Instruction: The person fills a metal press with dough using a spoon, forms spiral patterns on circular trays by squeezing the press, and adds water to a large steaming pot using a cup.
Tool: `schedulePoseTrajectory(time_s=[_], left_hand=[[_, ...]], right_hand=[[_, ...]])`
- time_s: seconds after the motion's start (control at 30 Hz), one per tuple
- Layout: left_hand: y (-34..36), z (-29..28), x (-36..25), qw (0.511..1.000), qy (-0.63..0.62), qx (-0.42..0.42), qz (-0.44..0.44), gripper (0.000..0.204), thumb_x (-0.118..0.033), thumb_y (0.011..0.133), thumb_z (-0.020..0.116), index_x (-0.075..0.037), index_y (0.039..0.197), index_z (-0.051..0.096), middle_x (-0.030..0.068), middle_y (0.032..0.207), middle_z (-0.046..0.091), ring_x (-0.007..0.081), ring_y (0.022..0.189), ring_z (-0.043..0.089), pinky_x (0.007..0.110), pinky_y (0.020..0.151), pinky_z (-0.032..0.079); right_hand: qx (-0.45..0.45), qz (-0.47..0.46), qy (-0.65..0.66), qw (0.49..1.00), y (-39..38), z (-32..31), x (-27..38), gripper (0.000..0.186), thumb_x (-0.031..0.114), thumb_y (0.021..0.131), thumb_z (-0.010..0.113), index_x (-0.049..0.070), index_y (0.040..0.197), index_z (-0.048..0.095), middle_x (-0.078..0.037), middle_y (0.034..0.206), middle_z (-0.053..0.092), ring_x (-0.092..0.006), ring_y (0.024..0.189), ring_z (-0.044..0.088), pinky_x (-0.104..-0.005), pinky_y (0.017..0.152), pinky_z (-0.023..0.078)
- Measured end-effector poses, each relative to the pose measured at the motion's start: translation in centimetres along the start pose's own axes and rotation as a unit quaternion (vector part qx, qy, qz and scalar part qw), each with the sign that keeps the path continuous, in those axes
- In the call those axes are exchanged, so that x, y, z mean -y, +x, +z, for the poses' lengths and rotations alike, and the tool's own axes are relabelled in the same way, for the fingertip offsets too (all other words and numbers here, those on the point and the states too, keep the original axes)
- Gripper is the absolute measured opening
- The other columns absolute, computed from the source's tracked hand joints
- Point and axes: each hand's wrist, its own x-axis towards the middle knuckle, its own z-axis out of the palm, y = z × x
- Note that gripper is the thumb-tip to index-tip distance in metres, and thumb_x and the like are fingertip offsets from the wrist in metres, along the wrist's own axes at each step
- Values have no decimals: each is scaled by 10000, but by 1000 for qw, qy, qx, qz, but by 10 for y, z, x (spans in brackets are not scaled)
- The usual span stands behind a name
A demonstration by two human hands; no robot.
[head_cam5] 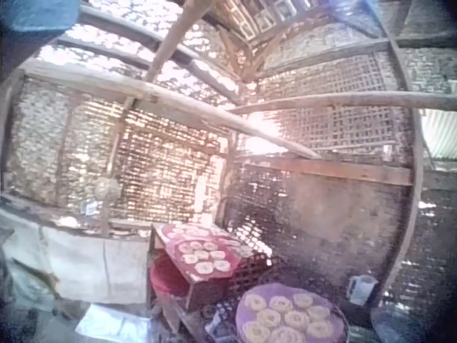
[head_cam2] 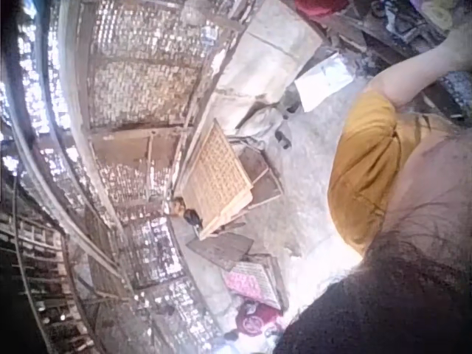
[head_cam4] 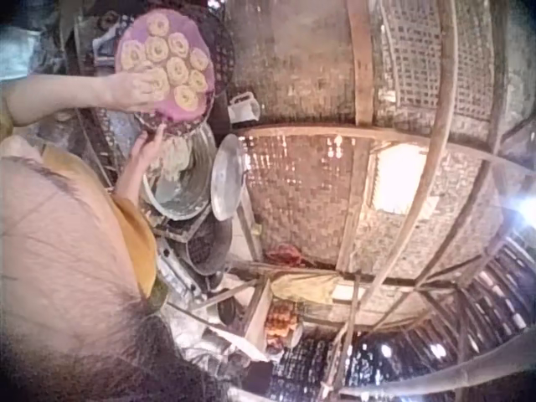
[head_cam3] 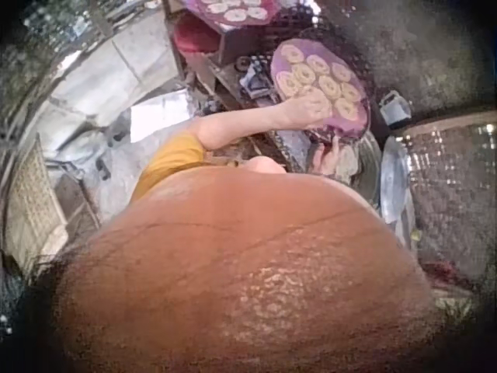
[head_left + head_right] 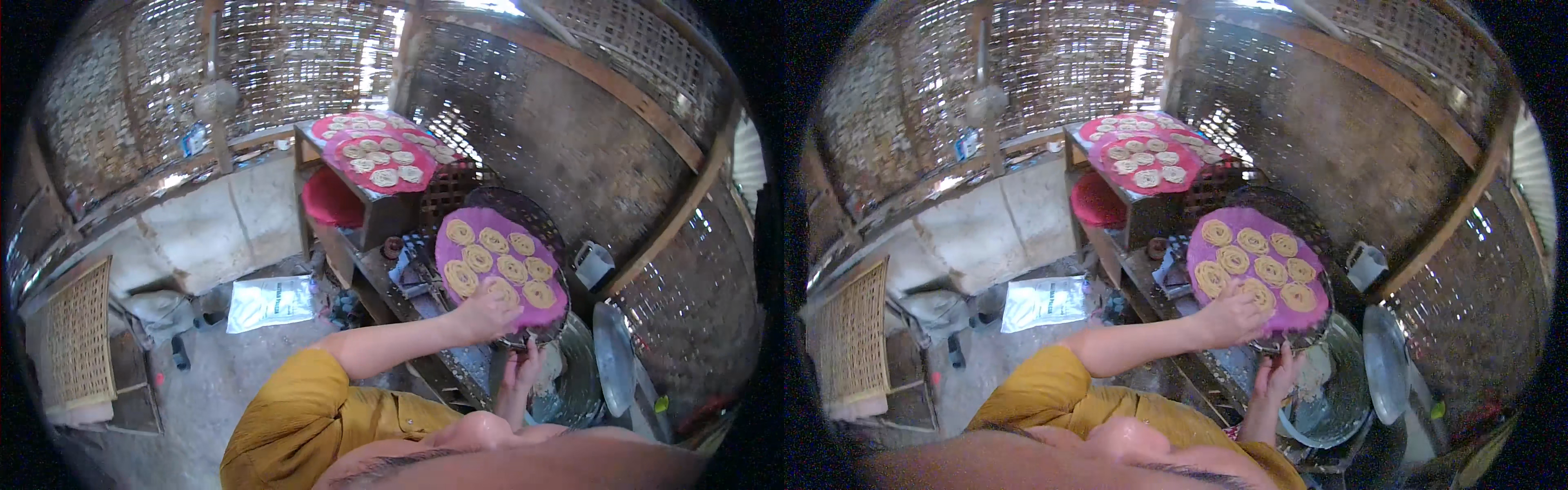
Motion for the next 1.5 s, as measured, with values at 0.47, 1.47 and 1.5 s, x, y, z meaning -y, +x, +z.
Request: schedulePoseTrajectory(time_s=[0.47, 1.47, 1.5], left_hand=[[-462, -194, -75, 693, 319, -66, -643, 255, -213, 738, 590, -131, 980, 579, 44, 1008, 565, 198, 948, 514, 388, 841, 327], [-462, -241, -112, 374, -297, -713, -512, 460, -398, 869, 368, -52, 1163, 442, 118, 1045, 548, 286, 921, 539, 429, 793, 442], [-463, -241, -100, 407, -309, -689, -514, 428, -359, 873, 377, -47, 1157, 446, 112, 1029, 554, 277, 910, 545, 412, 777, 455]], right_hand=[[322, 226, -9, 919, -34, 158, -138, 549, 52, 791, 525, 65, 1276, 268, -102, 1186, 430, -196, 999, 475, -305, 809, 416], [604, 560, -122, 554, -214, 240, -312, 378, 103, 819, 516, 57, 1177, 403, -94, 997, 552, -185, 837, 578, -325, 642, 528], [630, 522, -149, 555, -195, 238, -304, 387, 155, 830, 535, 50, 1177, 398, -89, 962, 552, -168, 793, 574, -310, 637, 528]])
